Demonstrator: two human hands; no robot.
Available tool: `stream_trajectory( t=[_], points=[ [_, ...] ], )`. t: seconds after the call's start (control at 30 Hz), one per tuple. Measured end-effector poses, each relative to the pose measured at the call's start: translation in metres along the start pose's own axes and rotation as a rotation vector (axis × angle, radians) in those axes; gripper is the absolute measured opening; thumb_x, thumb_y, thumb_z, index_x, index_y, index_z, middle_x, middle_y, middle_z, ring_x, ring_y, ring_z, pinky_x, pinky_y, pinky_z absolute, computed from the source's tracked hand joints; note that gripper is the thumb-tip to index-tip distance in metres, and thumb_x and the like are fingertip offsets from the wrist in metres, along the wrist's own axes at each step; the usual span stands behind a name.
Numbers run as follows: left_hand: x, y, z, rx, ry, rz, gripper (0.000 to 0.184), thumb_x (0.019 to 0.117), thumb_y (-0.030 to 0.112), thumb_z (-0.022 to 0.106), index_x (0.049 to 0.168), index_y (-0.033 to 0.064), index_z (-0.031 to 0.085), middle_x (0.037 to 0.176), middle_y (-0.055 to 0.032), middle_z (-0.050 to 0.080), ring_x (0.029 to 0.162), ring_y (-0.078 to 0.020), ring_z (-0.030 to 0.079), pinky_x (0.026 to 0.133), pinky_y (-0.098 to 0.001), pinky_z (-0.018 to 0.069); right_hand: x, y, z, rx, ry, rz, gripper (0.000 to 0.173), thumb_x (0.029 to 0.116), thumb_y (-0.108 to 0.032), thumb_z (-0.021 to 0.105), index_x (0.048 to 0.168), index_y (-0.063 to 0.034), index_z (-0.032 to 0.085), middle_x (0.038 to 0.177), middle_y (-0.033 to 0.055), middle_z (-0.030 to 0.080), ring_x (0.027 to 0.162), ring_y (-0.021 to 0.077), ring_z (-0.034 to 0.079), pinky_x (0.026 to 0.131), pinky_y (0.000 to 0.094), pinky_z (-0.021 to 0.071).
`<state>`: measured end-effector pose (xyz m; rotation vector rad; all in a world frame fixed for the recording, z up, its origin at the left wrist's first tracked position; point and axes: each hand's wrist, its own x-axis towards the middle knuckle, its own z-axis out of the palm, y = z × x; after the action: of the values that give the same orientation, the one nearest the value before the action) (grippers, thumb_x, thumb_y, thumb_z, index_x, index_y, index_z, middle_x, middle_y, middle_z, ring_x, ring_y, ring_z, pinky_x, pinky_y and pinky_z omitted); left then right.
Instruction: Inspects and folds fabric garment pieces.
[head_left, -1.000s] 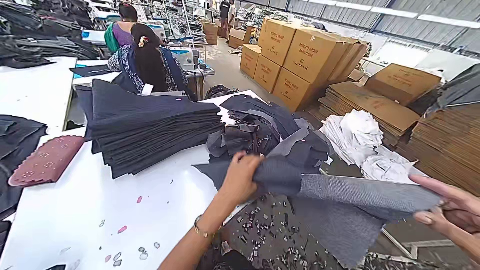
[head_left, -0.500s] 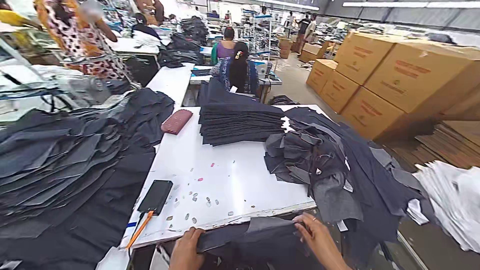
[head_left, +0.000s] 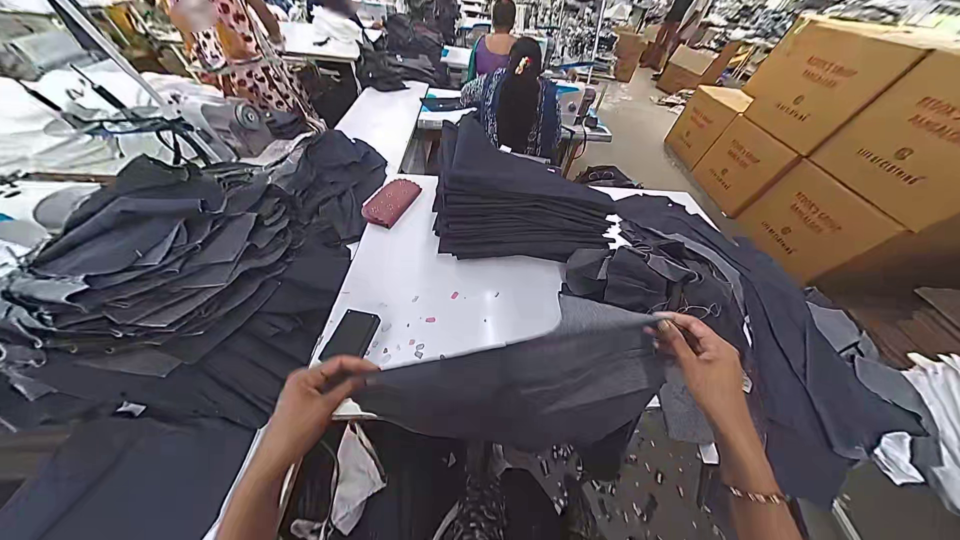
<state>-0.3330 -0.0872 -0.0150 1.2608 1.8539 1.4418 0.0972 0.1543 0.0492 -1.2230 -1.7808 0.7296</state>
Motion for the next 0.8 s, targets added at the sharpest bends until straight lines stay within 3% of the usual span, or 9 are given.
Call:
stream_trajectory(
  t=[0.17, 0.27, 0.33, 0.4, 0.47, 0.6, 0.67, 0.73, 0.8],
  points=[
    [0.103, -0.030, -0.005, 0.284, 0.155, -0.078, 0.016, 0.0988, 0.007, 0.065, 0.110, -0.0006, 0.074, 0.106, -0.0162, 0.074, 0.100, -0.0271, 0.070, 0.093, -0.0538, 0.0521, 0.077, 0.043, 0.089, -0.100, -0.053, 0.025, 0.024, 0.1042, -0.015, 0.057, 0.117, 0.0007, 0.070, 0.101, 0.0131, 0.075, 0.087, 0.0174, 0.074, 0.084, 0.0358, 0.0613],
    [0.123, -0.039, 0.043, 0.617, 0.136, -0.044, 0.044, 0.0999, 0.019, 0.064, 0.138, -0.0002, 0.060, 0.146, -0.0288, 0.052, 0.140, -0.0497, 0.043, 0.113, -0.0762, 0.0203, 0.087, 0.057, 0.143, -0.144, -0.152, -0.063, 0.053, 0.1001, -0.019, 0.064, 0.145, 0.0053, 0.049, 0.142, 0.0279, 0.055, 0.125, 0.0364, 0.060, 0.105, 0.0489, 0.0500],
    [0.094, -0.044, 0.091, 0.687, -0.141, 0.013, 0.076, 0.0927, 0.045, 0.070, 0.149, -0.0014, 0.048, 0.157, -0.0320, 0.036, 0.147, -0.0520, 0.030, 0.115, -0.0756, 0.0173, 0.050, 0.056, 0.171, -0.161, -0.366, -0.136, 0.086, 0.0950, -0.036, 0.068, 0.155, 0.0110, 0.029, 0.160, 0.0335, 0.030, 0.149, 0.0427, 0.032, 0.121, 0.0521, 0.0324],
    [0.036, -0.061, 0.139, 0.698, -0.411, 0.052, 0.104, 0.0787, 0.062, 0.077, 0.154, 0.0002, 0.042, 0.162, -0.0282, 0.031, 0.151, -0.0464, 0.028, 0.118, -0.0721, 0.0186, -0.022, 0.063, 0.190, -0.243, -0.598, -0.230, 0.101, 0.0895, -0.061, 0.065, 0.156, 0.0078, 0.032, 0.163, 0.0281, 0.030, 0.153, 0.0409, 0.026, 0.124, 0.0588, 0.0249],
    [-0.018, -0.084, 0.169, 0.774, -0.475, 0.053, 0.116, 0.0705, 0.048, 0.088, 0.159, -0.0002, 0.031, 0.165, -0.0270, 0.023, 0.153, -0.0452, 0.023, 0.116, -0.0759, 0.0145, -0.090, 0.074, 0.193, -0.440, -0.837, -0.302, 0.101, 0.0879, -0.063, 0.066, 0.159, -0.0004, 0.031, 0.167, 0.0190, 0.027, 0.155, 0.0371, 0.024, 0.121, 0.0675, 0.0205],
    [-0.064, -0.104, 0.188, 0.944, -0.160, 0.252, 0.092, 0.0571, -0.003, 0.084, 0.145, -0.0017, 0.054, 0.149, -0.0296, 0.049, 0.135, -0.0519, 0.050, 0.096, -0.0828, 0.0337, -0.132, 0.087, 0.172, -0.474, -0.720, -0.356, 0.063, 0.0671, -0.001, 0.078, 0.129, -0.0084, 0.067, 0.137, 0.0133, 0.064, 0.125, 0.0365, 0.062, 0.094, 0.0582, 0.0525],
    [-0.059, -0.078, 0.181, 0.915, -0.283, 0.101, 0.075, 0.0697, -0.005, 0.077, 0.142, 0.0042, 0.060, 0.149, -0.0254, 0.051, 0.136, -0.0512, 0.049, 0.096, -0.0843, 0.0309, -0.099, 0.069, 0.151, -0.441, -0.841, -0.148, 0.036, 0.0790, -0.003, 0.071, 0.114, -0.0062, 0.074, 0.120, 0.0174, 0.071, 0.114, 0.0375, 0.067, 0.093, 0.0562, 0.0525],
    [-0.019, -0.040, 0.162, 0.794, -0.553, -0.244, 0.060, 0.0863, 0.001, 0.066, 0.145, 0.0103, 0.058, 0.156, -0.0166, 0.047, 0.147, -0.0437, 0.037, 0.111, -0.0804, 0.0137, -0.049, 0.056, 0.145, -0.468, -0.850, -0.088, 0.023, 0.0873, -0.013, 0.066, 0.107, -0.0068, 0.077, 0.106, 0.0169, 0.074, 0.101, 0.0360, 0.071, 0.088, 0.0565, 0.0545],
    [0.033, -0.023, 0.147, 0.745, -0.586, -0.386, 0.041, 0.0943, 0.006, 0.058, 0.134, 0.0068, 0.066, 0.139, -0.0187, 0.063, 0.138, -0.0428, 0.050, 0.115, -0.0764, 0.0154, 0.006, 0.043, 0.150, -0.547, -0.865, -0.048, 0.025, 0.0914, -0.013, 0.063, 0.112, -0.0067, 0.076, 0.109, 0.0173, 0.073, 0.103, 0.0365, 0.070, 0.088, 0.0573, 0.0532]
  ],
)
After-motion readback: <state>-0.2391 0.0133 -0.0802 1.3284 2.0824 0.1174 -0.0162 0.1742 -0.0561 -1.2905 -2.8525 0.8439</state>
